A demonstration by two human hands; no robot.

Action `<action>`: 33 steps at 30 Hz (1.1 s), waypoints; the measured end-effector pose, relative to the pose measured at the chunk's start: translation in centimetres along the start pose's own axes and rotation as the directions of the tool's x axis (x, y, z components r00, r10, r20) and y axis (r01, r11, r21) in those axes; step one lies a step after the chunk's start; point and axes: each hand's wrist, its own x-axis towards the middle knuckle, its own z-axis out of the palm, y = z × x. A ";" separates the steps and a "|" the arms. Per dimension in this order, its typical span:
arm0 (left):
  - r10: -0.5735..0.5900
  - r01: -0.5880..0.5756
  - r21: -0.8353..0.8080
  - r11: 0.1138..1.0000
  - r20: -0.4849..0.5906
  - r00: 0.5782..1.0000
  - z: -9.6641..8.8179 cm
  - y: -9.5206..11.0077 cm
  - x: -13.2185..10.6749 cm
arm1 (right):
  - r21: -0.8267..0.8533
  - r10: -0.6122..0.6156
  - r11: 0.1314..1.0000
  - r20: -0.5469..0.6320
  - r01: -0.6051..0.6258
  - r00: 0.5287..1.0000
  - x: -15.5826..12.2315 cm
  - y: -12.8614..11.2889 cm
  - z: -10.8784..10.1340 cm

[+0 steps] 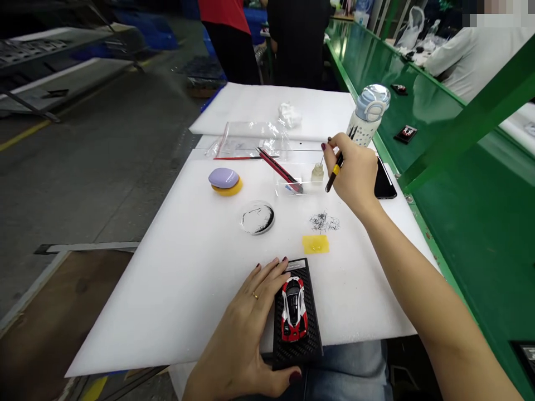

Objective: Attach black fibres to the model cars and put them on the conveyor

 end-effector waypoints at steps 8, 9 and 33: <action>-0.086 0.070 -0.071 0.995 -0.270 0.959 1.4 0.9 0.4 | 0.580 0.208 0.732 0.311 -0.358 0.927 -3.3 1.2 -5.4; -0.097 0.073 -0.091 0.993 -0.292 0.951 1.6 1.0 0.5 | 0.570 0.201 0.723 0.366 -0.390 0.908 -3.7 1.3 -5.9; -0.209 0.150 -0.238 0.960 -0.246 0.946 1.9 0.7 -0.3 | 0.359 0.312 0.776 0.495 -0.518 0.811 -8.6 4.3 -0.6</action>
